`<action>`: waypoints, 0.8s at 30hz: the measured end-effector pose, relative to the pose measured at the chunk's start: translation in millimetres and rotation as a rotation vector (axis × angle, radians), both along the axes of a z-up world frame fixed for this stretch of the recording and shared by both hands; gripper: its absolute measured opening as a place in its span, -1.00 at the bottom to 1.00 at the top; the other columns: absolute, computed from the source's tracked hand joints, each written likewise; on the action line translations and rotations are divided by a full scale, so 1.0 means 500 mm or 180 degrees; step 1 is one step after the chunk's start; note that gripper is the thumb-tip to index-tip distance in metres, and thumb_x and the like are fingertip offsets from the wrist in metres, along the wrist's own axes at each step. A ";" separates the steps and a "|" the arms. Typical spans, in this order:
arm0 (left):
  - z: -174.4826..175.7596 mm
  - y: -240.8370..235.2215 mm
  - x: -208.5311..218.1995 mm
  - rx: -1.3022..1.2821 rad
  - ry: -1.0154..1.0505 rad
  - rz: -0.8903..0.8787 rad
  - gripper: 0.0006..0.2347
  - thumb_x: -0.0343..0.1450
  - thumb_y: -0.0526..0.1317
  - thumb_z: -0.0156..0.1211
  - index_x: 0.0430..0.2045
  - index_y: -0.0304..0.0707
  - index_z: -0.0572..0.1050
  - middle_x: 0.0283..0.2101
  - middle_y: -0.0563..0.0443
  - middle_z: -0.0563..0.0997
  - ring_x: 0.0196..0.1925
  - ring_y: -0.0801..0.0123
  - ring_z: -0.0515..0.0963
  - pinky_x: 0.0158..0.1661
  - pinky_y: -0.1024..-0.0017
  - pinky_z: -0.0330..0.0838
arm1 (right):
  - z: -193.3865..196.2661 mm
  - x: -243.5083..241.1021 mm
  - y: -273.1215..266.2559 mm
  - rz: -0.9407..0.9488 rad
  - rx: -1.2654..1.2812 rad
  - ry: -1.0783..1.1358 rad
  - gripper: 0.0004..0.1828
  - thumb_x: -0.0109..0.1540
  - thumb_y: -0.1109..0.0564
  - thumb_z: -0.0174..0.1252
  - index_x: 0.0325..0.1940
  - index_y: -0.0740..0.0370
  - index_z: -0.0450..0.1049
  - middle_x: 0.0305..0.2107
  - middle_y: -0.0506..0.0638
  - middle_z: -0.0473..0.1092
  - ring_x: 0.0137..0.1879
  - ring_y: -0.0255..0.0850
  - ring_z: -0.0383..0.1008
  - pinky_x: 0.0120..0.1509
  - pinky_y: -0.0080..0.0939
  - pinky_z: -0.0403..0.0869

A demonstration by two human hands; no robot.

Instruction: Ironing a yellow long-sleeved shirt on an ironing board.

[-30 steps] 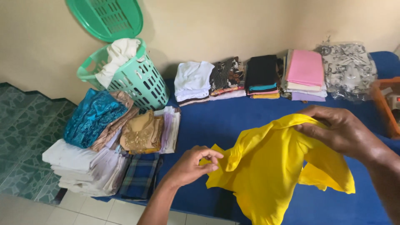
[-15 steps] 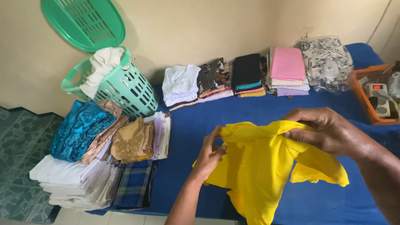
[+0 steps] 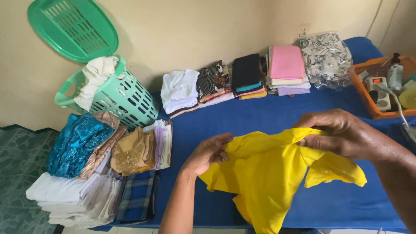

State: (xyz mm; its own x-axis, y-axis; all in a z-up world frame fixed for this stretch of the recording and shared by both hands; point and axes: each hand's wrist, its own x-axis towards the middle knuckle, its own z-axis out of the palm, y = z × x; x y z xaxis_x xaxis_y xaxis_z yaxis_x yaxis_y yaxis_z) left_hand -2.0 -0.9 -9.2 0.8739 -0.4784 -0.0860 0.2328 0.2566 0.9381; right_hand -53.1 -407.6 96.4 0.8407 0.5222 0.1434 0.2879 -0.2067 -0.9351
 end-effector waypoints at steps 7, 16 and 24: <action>-0.047 0.020 -0.026 0.1470 -0.0197 -0.0648 -0.72 0.47 -0.27 0.30 0.01 -0.44 0.49 -0.23 -0.07 0.61 -0.35 0.47 0.66 -0.42 0.56 0.48 | 0.001 -0.012 -0.012 -0.0351 0.0064 0.0089 -0.76 0.18 0.13 0.23 -0.11 0.26 0.64 -0.28 0.00 0.61 -0.16 -0.29 0.59 -0.07 -0.21 0.58; 0.385 0.071 -0.055 0.1669 -0.1626 0.1597 -0.88 0.51 -0.34 0.09 -0.11 -0.33 0.43 -0.25 -0.04 0.63 -0.31 0.35 0.73 -0.44 0.52 0.62 | -0.010 -0.019 0.000 -0.0698 -0.0535 0.0182 -0.72 0.15 0.06 0.28 -0.08 0.15 0.61 -0.38 -0.06 0.60 -0.23 -0.35 0.59 -0.12 -0.24 0.58; 0.689 0.029 -0.119 0.2327 -0.3886 0.1994 -0.90 0.67 -0.33 0.06 -0.05 -0.44 0.38 -0.08 -0.17 0.63 -0.10 0.31 0.72 -0.17 0.41 0.71 | -0.067 -0.032 0.021 -0.0370 -0.0130 0.0454 -0.77 0.14 0.04 0.33 -0.23 0.23 0.62 -0.55 -0.11 0.50 -0.33 -0.44 0.42 -0.28 -0.26 0.48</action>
